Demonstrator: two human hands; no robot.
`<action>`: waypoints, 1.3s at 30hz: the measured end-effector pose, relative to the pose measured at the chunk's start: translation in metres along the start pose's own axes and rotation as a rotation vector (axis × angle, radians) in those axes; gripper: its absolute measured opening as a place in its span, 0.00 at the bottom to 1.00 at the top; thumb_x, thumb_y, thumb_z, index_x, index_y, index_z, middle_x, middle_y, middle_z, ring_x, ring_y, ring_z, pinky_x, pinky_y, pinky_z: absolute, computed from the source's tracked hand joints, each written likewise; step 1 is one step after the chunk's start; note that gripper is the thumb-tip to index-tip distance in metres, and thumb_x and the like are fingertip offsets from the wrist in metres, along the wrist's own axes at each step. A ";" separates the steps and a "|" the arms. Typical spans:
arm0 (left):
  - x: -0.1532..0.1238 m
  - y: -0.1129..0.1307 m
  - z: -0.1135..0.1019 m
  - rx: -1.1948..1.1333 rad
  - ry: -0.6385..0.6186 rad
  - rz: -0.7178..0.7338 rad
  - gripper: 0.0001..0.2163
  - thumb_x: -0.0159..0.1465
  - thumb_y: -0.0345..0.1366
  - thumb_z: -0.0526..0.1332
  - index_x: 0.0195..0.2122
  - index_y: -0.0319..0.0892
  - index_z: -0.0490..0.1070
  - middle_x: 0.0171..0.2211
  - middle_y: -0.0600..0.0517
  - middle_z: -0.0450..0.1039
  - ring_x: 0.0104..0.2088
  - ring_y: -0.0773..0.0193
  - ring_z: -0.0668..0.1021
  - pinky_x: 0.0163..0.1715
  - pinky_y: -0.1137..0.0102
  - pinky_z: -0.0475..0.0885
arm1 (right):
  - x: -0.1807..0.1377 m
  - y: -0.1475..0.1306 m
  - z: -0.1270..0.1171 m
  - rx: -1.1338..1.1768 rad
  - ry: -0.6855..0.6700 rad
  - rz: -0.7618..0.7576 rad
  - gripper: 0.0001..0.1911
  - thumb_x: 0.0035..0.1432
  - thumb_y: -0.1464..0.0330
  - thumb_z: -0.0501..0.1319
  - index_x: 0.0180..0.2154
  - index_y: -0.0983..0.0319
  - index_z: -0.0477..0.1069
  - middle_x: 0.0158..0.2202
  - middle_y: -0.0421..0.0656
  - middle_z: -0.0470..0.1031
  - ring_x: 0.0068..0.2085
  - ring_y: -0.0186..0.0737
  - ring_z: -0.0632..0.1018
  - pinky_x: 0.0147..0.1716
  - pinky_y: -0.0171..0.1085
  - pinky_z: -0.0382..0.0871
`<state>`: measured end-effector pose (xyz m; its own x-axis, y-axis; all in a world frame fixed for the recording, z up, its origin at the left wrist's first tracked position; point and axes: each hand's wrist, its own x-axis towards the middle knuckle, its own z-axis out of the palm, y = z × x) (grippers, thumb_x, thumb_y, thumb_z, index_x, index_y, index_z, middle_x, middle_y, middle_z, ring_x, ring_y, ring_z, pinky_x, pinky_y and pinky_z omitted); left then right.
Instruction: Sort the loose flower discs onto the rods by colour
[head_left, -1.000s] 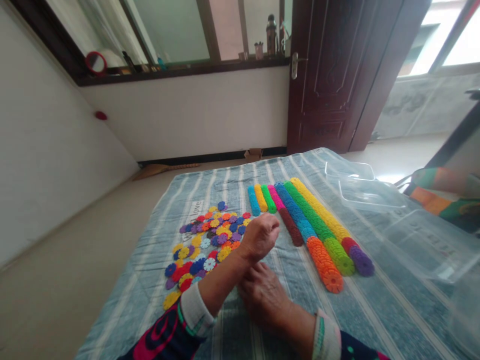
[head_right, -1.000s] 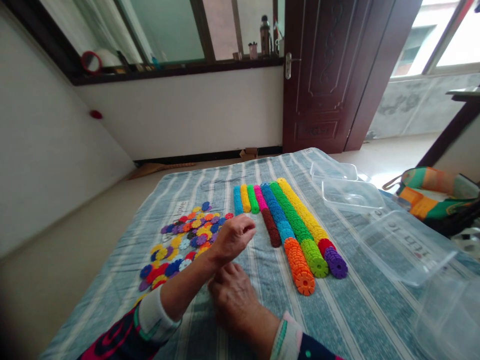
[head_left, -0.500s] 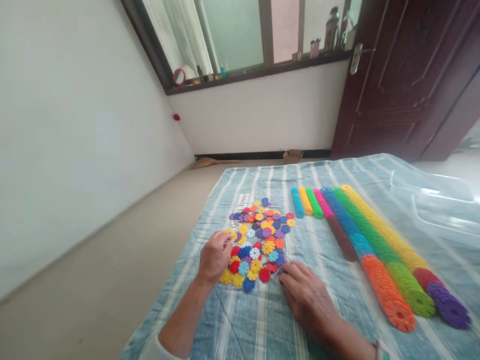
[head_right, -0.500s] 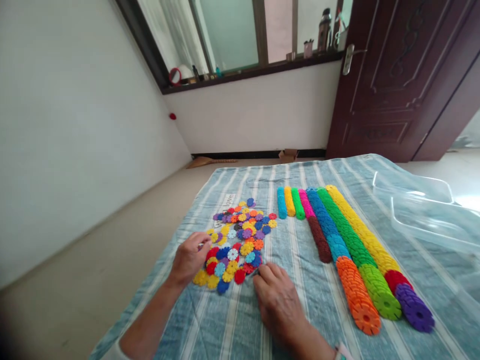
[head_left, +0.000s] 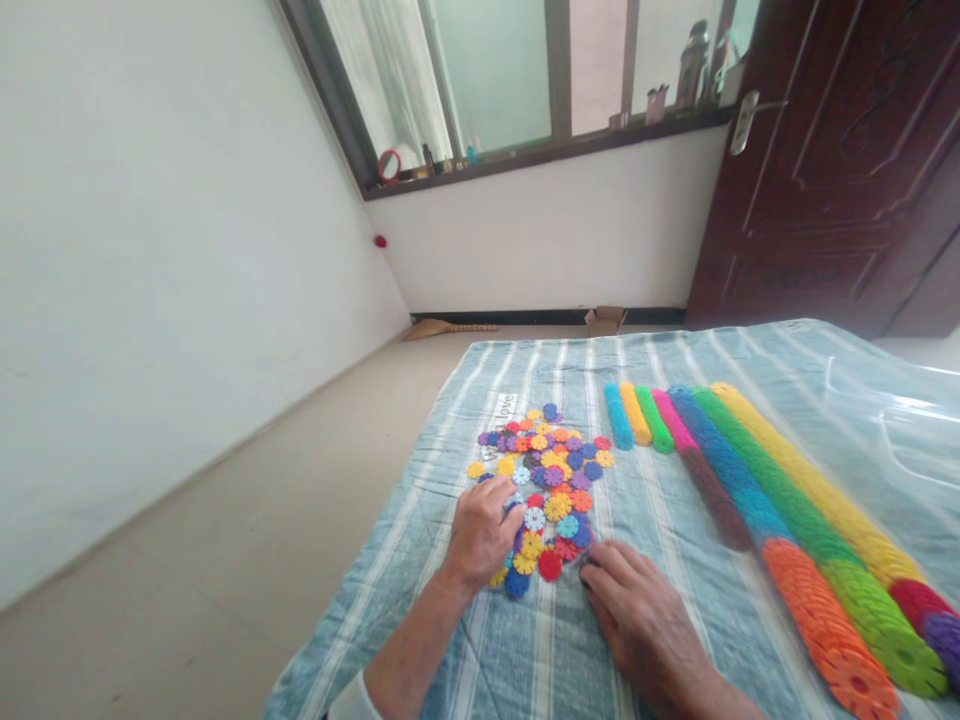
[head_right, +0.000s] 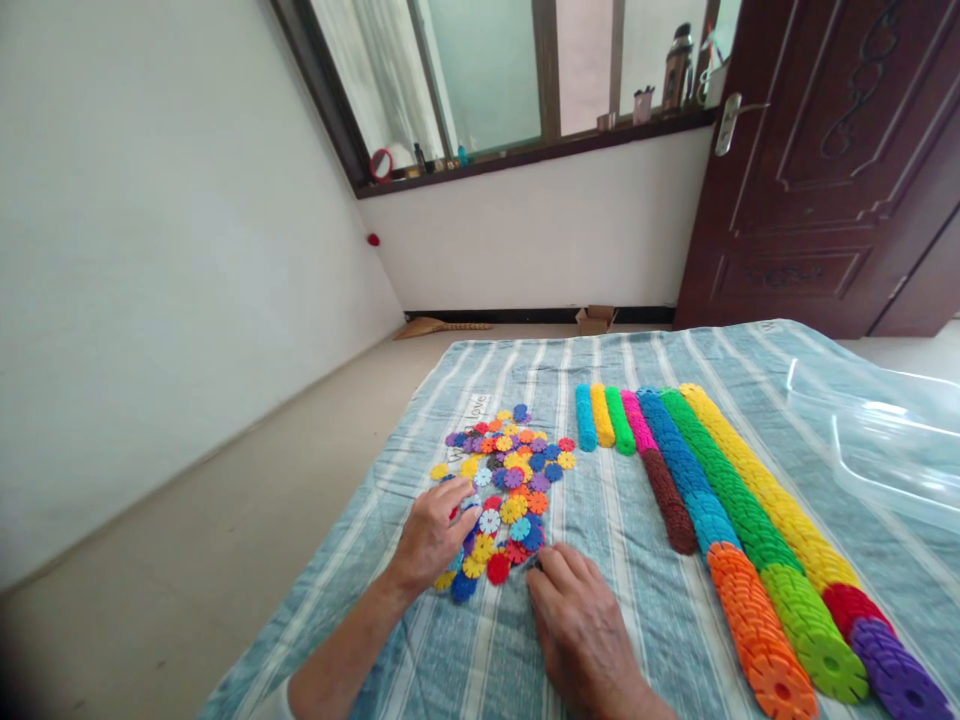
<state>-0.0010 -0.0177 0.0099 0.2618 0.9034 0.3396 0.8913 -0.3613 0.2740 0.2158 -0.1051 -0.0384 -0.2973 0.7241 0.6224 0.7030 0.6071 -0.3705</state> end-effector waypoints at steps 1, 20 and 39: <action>0.003 0.000 0.000 -0.011 -0.001 0.001 0.11 0.62 0.34 0.61 0.44 0.42 0.77 0.49 0.44 0.78 0.51 0.55 0.78 0.55 0.59 0.73 | 0.000 0.000 0.000 0.001 0.004 -0.001 0.13 0.64 0.77 0.52 0.40 0.58 0.73 0.42 0.45 0.77 0.46 0.47 0.75 0.45 0.45 0.73; 0.046 0.014 -0.005 0.140 -0.137 -0.154 0.08 0.66 0.35 0.57 0.42 0.42 0.75 0.44 0.46 0.79 0.49 0.56 0.78 0.54 0.58 0.66 | 0.000 0.003 0.002 -0.019 0.065 -0.049 0.14 0.64 0.76 0.51 0.41 0.58 0.73 0.41 0.45 0.78 0.44 0.47 0.77 0.41 0.43 0.74; 0.046 0.008 0.011 -0.040 -0.140 0.129 0.11 0.63 0.33 0.59 0.46 0.46 0.76 0.51 0.48 0.77 0.55 0.58 0.75 0.59 0.59 0.66 | 0.000 0.001 0.001 -0.028 0.039 -0.011 0.15 0.63 0.78 0.51 0.40 0.58 0.73 0.43 0.45 0.78 0.47 0.47 0.77 0.44 0.44 0.74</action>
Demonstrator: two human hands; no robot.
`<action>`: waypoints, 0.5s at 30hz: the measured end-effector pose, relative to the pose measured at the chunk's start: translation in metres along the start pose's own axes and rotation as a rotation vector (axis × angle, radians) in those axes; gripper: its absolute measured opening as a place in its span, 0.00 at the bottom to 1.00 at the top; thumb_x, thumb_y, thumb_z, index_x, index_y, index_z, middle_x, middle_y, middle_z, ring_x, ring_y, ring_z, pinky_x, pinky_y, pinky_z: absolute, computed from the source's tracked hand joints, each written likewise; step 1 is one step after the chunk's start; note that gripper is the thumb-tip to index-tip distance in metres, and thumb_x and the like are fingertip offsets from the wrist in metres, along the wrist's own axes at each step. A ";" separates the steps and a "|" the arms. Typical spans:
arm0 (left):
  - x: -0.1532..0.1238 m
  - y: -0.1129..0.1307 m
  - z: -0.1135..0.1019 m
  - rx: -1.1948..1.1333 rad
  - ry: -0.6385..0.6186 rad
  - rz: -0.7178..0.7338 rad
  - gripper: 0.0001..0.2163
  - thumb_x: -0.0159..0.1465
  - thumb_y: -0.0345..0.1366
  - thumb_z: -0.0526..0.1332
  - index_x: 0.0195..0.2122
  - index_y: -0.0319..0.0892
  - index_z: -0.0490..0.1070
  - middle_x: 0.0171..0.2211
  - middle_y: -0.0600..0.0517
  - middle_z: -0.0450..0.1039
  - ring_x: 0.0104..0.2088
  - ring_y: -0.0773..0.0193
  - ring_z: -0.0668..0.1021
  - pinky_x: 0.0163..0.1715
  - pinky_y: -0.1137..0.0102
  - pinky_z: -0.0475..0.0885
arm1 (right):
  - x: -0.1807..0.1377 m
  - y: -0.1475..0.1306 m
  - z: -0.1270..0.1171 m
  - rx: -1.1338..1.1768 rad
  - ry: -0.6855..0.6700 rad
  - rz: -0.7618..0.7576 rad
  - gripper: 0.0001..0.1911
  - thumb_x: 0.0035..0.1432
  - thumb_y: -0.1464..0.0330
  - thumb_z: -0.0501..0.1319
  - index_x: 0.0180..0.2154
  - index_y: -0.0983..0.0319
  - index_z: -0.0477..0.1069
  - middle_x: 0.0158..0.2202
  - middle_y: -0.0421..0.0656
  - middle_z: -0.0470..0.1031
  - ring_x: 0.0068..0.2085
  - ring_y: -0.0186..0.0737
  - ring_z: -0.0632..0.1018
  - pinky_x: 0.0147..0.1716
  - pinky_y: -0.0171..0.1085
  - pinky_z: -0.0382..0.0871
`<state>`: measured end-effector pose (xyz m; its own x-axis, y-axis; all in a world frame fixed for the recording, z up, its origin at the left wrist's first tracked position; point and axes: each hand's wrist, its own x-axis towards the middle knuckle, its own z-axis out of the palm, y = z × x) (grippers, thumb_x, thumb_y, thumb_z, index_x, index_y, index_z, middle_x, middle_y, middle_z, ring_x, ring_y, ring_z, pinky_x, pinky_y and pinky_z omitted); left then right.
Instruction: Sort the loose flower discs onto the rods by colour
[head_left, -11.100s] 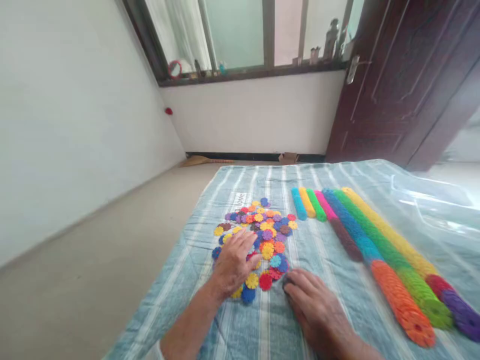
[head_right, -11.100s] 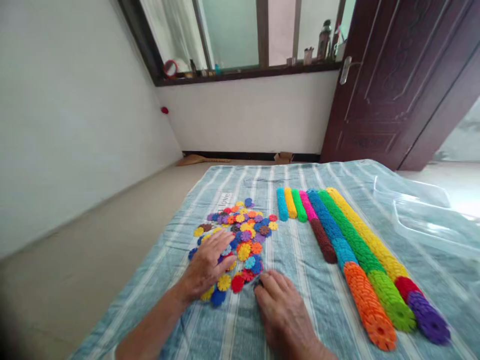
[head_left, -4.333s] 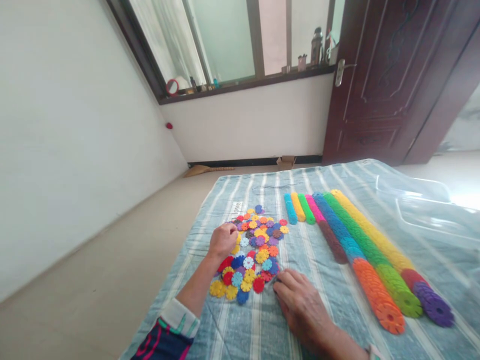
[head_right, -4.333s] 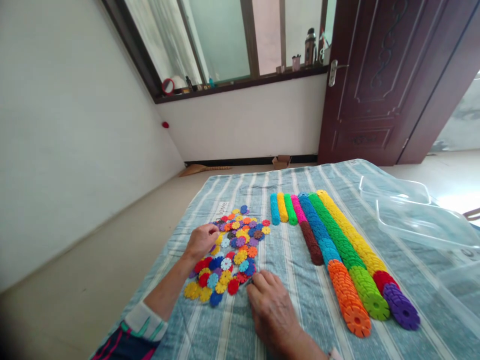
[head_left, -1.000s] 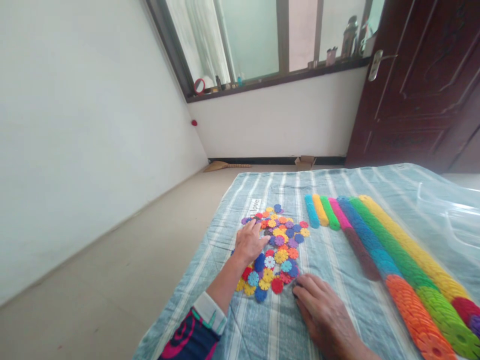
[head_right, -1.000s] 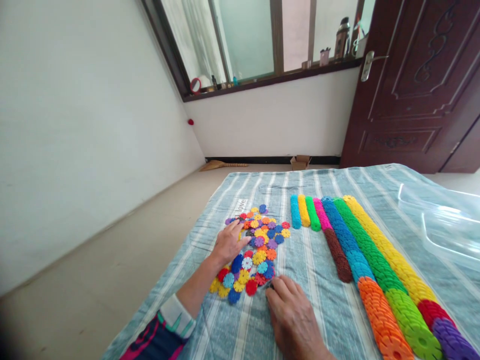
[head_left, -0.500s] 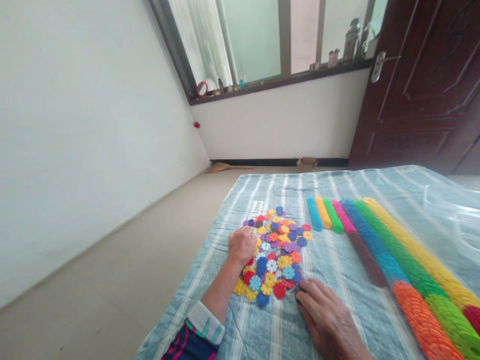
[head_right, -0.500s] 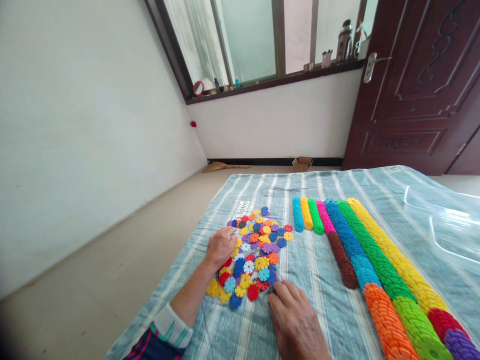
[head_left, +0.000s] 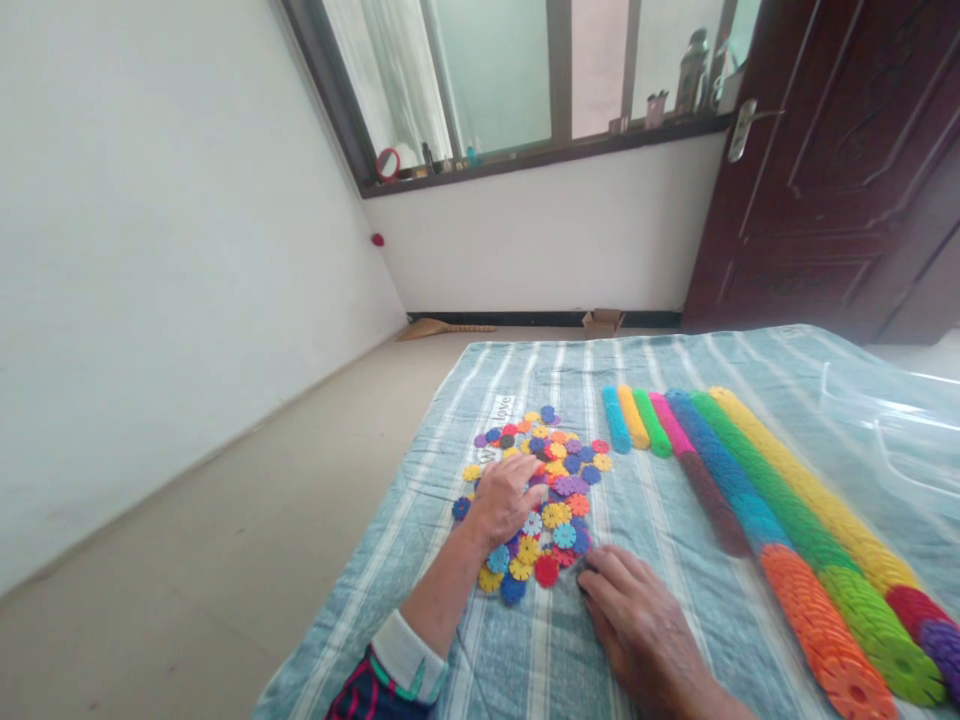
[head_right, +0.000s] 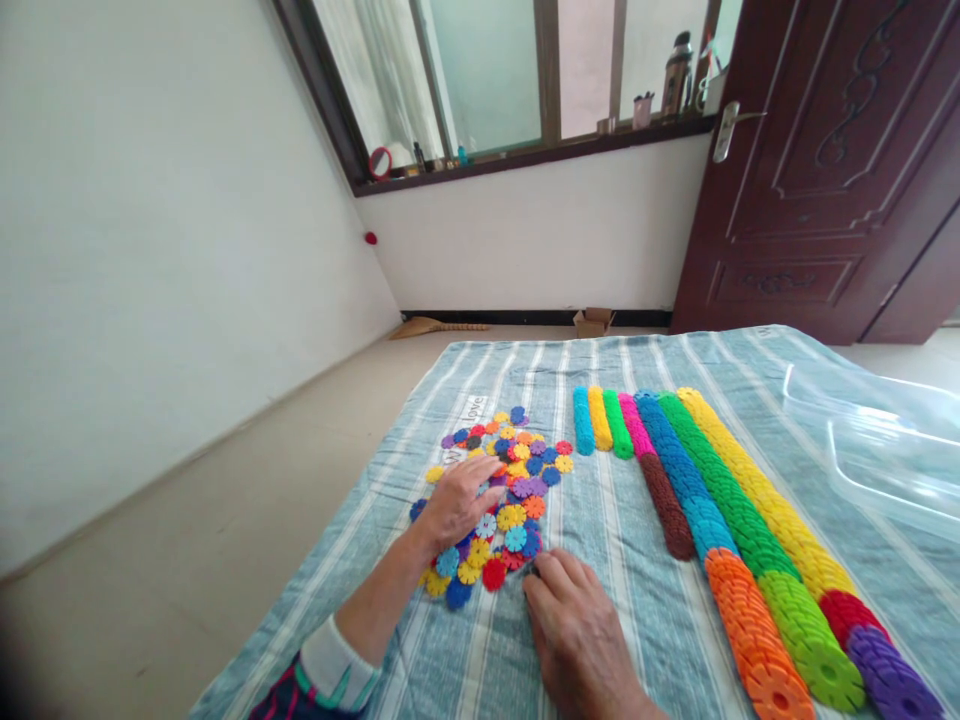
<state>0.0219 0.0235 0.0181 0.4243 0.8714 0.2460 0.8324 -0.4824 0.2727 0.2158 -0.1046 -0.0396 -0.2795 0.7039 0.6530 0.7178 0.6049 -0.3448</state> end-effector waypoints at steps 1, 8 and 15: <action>0.000 0.003 -0.001 0.012 -0.022 0.006 0.10 0.64 0.33 0.58 0.44 0.46 0.76 0.48 0.48 0.78 0.54 0.58 0.75 0.59 0.58 0.65 | 0.000 0.000 0.000 0.001 0.001 -0.001 0.15 0.63 0.78 0.51 0.40 0.58 0.73 0.43 0.45 0.78 0.47 0.47 0.77 0.44 0.44 0.74; -0.006 -0.019 -0.010 0.144 0.088 -0.128 0.08 0.62 0.30 0.57 0.29 0.43 0.75 0.33 0.48 0.79 0.38 0.60 0.78 0.48 0.62 0.68 | 0.000 0.001 -0.001 0.025 -0.036 0.011 0.13 0.63 0.77 0.52 0.39 0.59 0.73 0.43 0.46 0.77 0.45 0.48 0.76 0.43 0.45 0.74; -0.006 -0.030 -0.003 0.044 0.187 -0.130 0.09 0.60 0.27 0.56 0.30 0.42 0.76 0.34 0.49 0.80 0.39 0.60 0.79 0.45 0.66 0.73 | 0.003 -0.002 -0.008 0.033 -0.089 0.043 0.12 0.64 0.77 0.53 0.38 0.59 0.74 0.43 0.47 0.76 0.46 0.49 0.75 0.43 0.45 0.73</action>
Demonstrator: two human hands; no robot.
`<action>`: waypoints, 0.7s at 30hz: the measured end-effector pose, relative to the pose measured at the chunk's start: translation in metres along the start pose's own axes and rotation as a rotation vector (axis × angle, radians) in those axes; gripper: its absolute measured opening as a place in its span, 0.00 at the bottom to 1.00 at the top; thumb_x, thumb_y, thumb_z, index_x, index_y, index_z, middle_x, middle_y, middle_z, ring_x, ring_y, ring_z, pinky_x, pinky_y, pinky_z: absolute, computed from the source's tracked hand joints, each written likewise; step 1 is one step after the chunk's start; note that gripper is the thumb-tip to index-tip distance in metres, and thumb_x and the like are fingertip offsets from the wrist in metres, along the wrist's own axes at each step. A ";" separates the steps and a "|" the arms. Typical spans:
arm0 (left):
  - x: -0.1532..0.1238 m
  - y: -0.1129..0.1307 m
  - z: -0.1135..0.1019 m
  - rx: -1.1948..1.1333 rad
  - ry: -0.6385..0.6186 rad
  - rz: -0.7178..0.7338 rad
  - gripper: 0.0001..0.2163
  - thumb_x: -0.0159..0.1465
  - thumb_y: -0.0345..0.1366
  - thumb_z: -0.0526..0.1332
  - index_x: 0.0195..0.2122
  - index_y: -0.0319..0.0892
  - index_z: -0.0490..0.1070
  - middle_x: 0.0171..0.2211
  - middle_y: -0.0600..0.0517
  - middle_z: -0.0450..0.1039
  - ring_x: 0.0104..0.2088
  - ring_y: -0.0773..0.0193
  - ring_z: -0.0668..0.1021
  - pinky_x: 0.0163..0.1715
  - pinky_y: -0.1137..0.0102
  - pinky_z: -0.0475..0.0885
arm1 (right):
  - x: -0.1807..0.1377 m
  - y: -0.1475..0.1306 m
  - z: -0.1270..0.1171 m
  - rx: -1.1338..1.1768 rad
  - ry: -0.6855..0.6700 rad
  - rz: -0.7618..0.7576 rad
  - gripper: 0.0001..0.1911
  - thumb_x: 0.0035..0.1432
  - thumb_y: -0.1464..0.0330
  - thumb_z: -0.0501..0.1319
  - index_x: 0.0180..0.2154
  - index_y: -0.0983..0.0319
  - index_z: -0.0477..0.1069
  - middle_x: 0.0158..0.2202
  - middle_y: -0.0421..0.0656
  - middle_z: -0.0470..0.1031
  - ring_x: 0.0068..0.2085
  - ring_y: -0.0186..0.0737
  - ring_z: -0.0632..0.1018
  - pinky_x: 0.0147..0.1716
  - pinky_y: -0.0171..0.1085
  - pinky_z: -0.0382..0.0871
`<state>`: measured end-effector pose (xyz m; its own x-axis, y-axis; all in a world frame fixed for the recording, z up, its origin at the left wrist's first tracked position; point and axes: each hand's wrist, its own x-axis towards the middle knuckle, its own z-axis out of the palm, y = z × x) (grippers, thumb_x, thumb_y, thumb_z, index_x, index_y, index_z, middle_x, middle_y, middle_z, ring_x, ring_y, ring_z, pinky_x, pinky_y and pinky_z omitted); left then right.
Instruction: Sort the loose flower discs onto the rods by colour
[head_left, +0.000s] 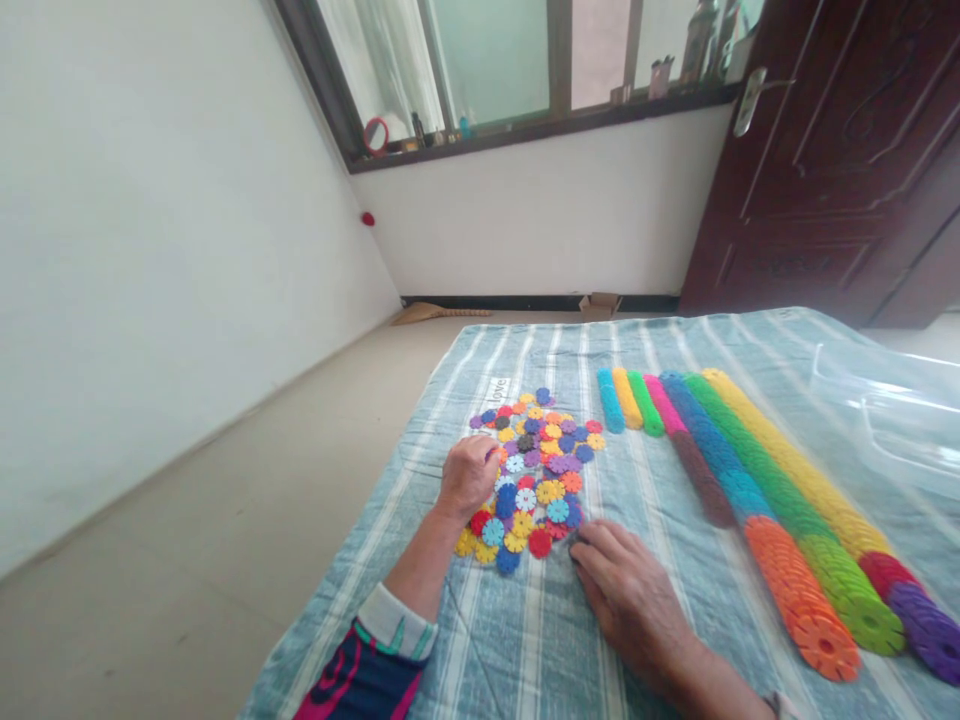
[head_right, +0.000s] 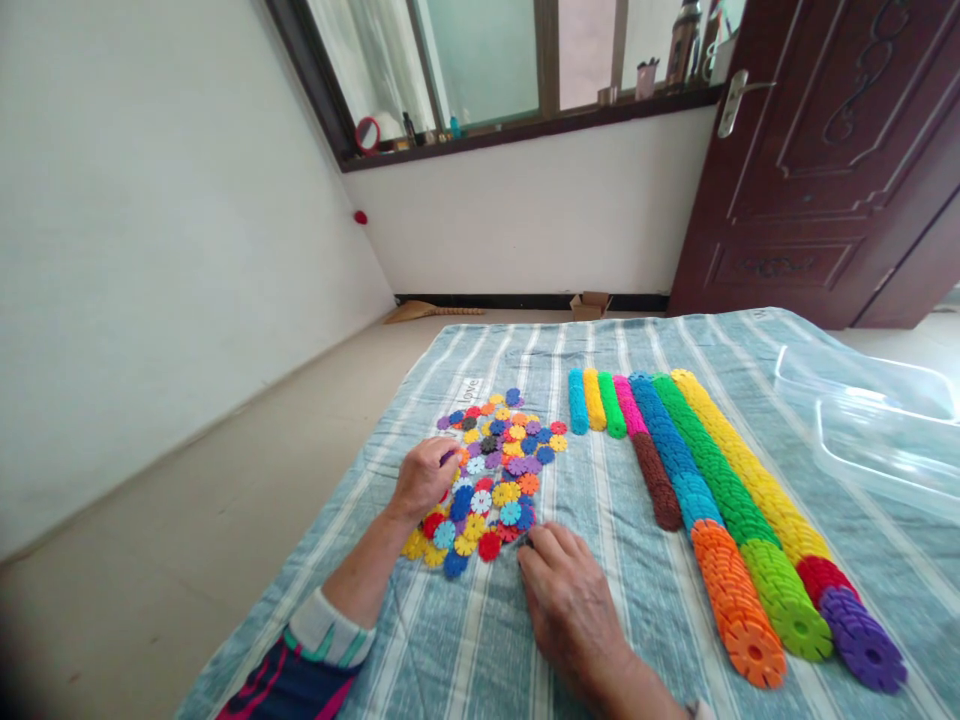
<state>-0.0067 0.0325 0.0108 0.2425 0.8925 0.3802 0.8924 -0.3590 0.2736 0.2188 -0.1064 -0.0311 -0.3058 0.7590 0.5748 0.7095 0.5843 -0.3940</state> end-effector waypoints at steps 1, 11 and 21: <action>0.000 0.002 0.001 -0.026 0.009 0.022 0.09 0.60 0.27 0.56 0.31 0.43 0.76 0.35 0.49 0.80 0.40 0.60 0.79 0.46 0.66 0.73 | 0.001 -0.001 -0.001 0.001 -0.007 0.003 0.12 0.64 0.77 0.53 0.38 0.60 0.74 0.43 0.47 0.76 0.46 0.49 0.75 0.43 0.46 0.72; -0.016 0.055 -0.002 -0.254 -0.289 0.444 0.14 0.62 0.37 0.64 0.48 0.45 0.75 0.54 0.48 0.75 0.59 0.54 0.71 0.60 0.57 0.64 | 0.003 -0.001 -0.004 0.024 -0.011 -0.001 0.12 0.65 0.77 0.53 0.37 0.61 0.74 0.38 0.47 0.75 0.45 0.47 0.74 0.44 0.45 0.71; -0.016 0.042 0.007 -0.004 -0.079 0.398 0.05 0.63 0.28 0.59 0.31 0.41 0.73 0.33 0.50 0.78 0.38 0.59 0.78 0.44 0.61 0.71 | 0.003 -0.001 -0.001 0.051 -0.018 0.011 0.11 0.65 0.77 0.54 0.38 0.61 0.73 0.38 0.46 0.75 0.44 0.48 0.73 0.43 0.45 0.70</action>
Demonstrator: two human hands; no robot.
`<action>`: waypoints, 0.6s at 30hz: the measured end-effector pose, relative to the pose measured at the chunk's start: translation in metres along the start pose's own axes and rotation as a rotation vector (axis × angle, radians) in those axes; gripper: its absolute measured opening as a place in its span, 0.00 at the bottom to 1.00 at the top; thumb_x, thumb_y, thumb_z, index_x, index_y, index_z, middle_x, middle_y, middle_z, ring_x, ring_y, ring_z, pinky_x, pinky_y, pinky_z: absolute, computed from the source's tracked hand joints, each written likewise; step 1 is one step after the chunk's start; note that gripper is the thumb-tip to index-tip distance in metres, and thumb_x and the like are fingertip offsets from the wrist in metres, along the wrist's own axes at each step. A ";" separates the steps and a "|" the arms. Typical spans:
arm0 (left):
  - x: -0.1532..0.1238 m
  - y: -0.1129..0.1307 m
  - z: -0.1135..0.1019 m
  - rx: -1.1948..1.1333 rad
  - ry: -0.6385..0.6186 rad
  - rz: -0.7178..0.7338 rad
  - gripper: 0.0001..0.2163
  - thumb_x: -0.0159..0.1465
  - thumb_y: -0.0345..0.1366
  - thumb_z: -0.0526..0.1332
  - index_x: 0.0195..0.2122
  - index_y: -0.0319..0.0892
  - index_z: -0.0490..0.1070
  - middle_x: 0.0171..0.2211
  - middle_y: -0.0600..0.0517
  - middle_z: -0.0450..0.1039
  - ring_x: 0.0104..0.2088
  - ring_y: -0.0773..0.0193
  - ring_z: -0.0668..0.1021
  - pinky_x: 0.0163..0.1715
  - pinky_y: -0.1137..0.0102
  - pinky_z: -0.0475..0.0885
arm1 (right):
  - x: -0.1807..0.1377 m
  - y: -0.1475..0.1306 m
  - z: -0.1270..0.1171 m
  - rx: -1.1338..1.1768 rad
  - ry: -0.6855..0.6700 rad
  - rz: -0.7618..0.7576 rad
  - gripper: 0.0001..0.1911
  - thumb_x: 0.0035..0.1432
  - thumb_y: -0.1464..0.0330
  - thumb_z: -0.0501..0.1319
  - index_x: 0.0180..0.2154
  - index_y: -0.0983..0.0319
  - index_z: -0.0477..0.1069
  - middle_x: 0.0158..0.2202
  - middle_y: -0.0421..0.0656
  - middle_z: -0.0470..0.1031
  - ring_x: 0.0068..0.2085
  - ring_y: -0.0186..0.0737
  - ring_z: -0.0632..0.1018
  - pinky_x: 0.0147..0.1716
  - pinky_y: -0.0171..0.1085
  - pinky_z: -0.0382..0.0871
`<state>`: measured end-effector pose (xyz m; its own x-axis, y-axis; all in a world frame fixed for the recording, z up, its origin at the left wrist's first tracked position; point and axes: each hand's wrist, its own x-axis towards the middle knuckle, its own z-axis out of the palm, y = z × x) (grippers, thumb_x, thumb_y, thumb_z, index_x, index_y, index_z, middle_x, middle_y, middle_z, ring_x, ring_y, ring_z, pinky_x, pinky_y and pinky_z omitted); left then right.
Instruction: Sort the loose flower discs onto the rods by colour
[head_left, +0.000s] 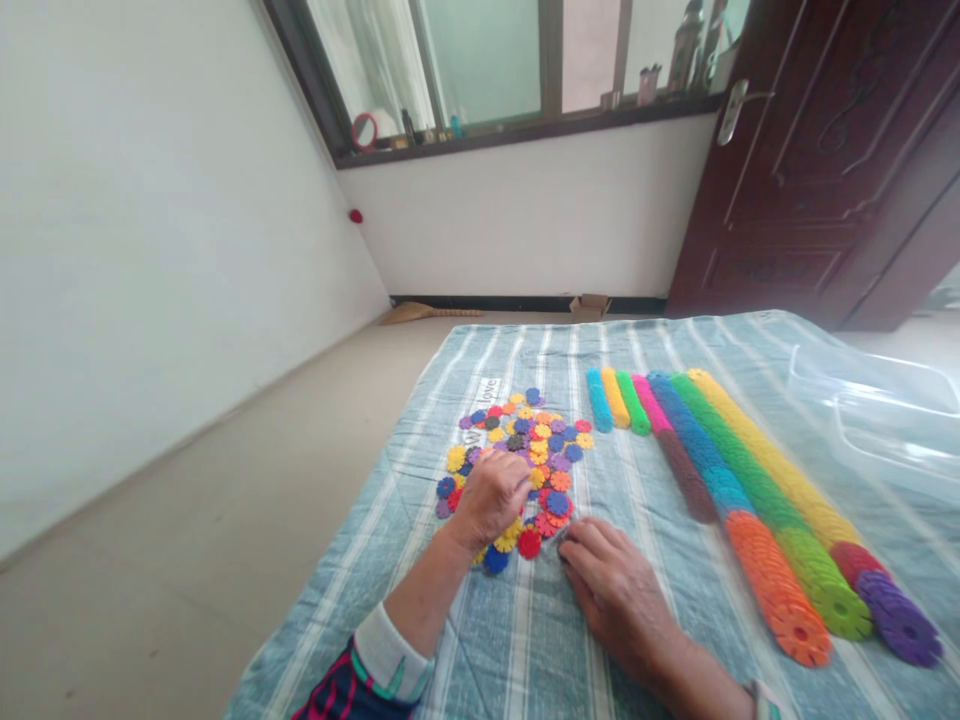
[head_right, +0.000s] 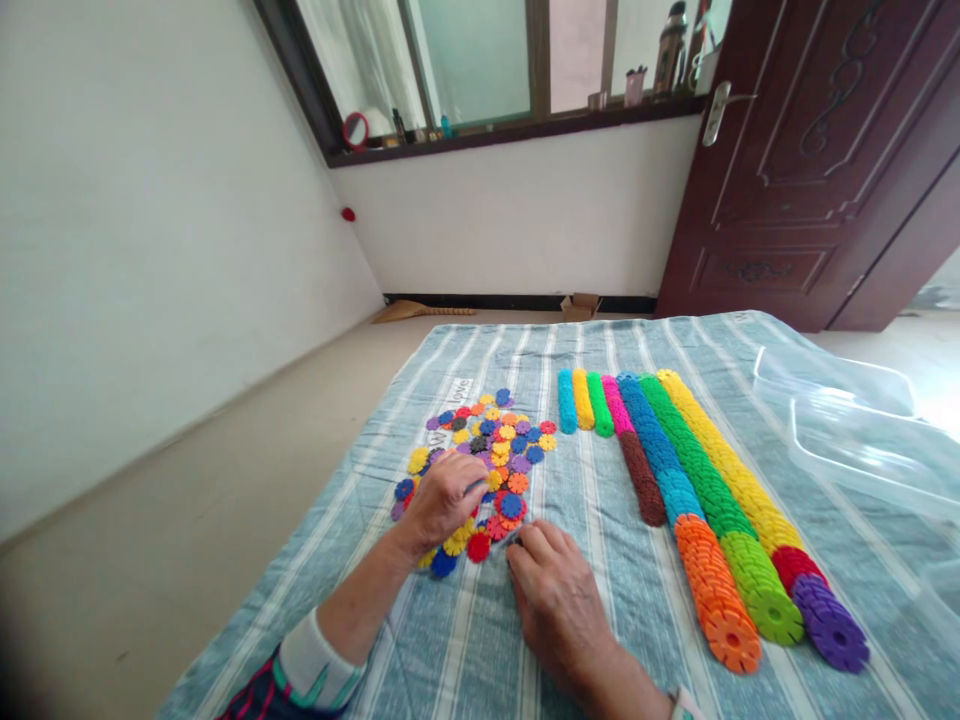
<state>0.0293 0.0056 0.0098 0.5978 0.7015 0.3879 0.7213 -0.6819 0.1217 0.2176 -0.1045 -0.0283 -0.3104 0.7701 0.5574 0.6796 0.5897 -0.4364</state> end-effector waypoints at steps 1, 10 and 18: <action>-0.001 -0.002 0.001 0.030 0.025 -0.013 0.06 0.63 0.28 0.59 0.30 0.41 0.73 0.31 0.50 0.78 0.36 0.59 0.78 0.43 0.61 0.71 | 0.000 0.000 0.000 0.004 -0.001 0.002 0.11 0.65 0.77 0.54 0.38 0.61 0.73 0.38 0.46 0.75 0.44 0.47 0.73 0.43 0.44 0.70; -0.001 -0.006 0.006 0.038 0.188 0.016 0.08 0.60 0.27 0.59 0.39 0.41 0.74 0.41 0.45 0.79 0.45 0.56 0.79 0.48 0.60 0.74 | 0.002 0.000 0.002 0.029 -0.009 0.022 0.10 0.63 0.78 0.54 0.35 0.61 0.71 0.37 0.45 0.74 0.42 0.46 0.73 0.42 0.43 0.69; -0.001 -0.012 0.013 -0.028 0.149 0.057 0.07 0.62 0.28 0.58 0.38 0.41 0.75 0.41 0.45 0.80 0.44 0.57 0.80 0.47 0.60 0.76 | 0.007 -0.001 0.003 -0.001 0.016 0.013 0.09 0.61 0.79 0.56 0.34 0.61 0.70 0.36 0.44 0.74 0.41 0.44 0.73 0.39 0.41 0.68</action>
<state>0.0241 0.0158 -0.0045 0.5778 0.6242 0.5258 0.6764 -0.7268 0.1196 0.2133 -0.0990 -0.0262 -0.2910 0.7739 0.5625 0.6841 0.5793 -0.4431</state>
